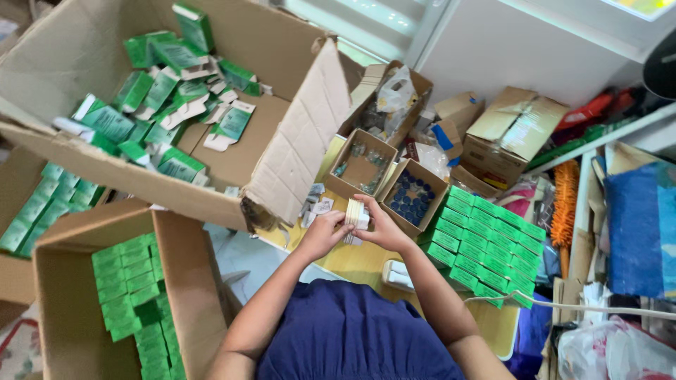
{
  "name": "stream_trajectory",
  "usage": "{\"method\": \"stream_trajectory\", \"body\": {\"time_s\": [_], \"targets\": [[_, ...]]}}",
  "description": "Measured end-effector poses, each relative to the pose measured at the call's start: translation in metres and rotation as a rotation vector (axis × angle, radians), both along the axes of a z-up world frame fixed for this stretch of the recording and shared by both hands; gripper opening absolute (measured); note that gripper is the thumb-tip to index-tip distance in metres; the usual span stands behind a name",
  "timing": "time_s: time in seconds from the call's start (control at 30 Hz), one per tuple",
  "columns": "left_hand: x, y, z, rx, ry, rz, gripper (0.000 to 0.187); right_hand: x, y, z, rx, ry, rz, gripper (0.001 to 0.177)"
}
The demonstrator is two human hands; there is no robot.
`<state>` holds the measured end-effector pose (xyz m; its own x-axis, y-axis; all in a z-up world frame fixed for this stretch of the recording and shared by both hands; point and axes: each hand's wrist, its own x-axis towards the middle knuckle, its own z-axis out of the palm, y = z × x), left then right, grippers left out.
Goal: The person repeatedly picks up small green boxes and white plastic containers from a table, places items into the containers, and stacks the boxes. The person handles the items one at a time and arranges them in neat rows on the table.
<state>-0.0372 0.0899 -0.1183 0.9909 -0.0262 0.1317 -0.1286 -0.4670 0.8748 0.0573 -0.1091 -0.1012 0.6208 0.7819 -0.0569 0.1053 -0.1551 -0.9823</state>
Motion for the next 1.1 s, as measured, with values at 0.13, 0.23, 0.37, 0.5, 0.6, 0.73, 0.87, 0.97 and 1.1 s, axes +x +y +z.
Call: {"method": "stream_trajectory", "body": {"time_s": [0.13,0.23,0.37,0.5,0.6,0.73,0.87,0.97,1.1], "targets": [[0.009,-0.012,0.029,-0.097,0.037,-0.018,0.023,-0.009,-0.008,0.019,0.119,-0.103,-0.099,0.092],[0.014,-0.012,0.035,-0.119,-0.093,-0.067,0.021,-0.015,-0.016,0.018,0.17,-0.102,-0.153,0.084],[0.011,-0.03,0.03,-0.148,-0.274,0.004,0.02,-0.024,-0.019,0.0,0.27,-0.062,-0.248,0.072],[0.012,-0.046,0.022,-0.32,-0.189,0.385,0.019,-0.035,-0.011,-0.016,0.345,-0.154,-0.487,0.067],[0.019,-0.015,0.018,-0.347,-0.223,0.644,0.023,-0.039,-0.02,-0.011,0.343,-0.207,-0.642,0.061],[0.021,0.002,0.001,-0.66,-0.101,0.563,0.029,-0.041,-0.023,-0.01,-0.444,-0.556,-0.243,0.064],[0.017,-0.014,-0.021,-1.303,0.208,0.496,0.045,-0.033,0.006,-0.036,-0.877,-0.743,0.065,0.068],[0.008,-0.018,-0.039,-0.961,0.213,0.614,0.066,-0.022,0.013,-0.058,-0.827,-0.82,0.122,0.078],[0.002,0.001,-0.053,-1.141,0.302,0.624,0.064,0.023,0.03,-0.073,-0.53,-0.732,-0.059,0.055]]}}
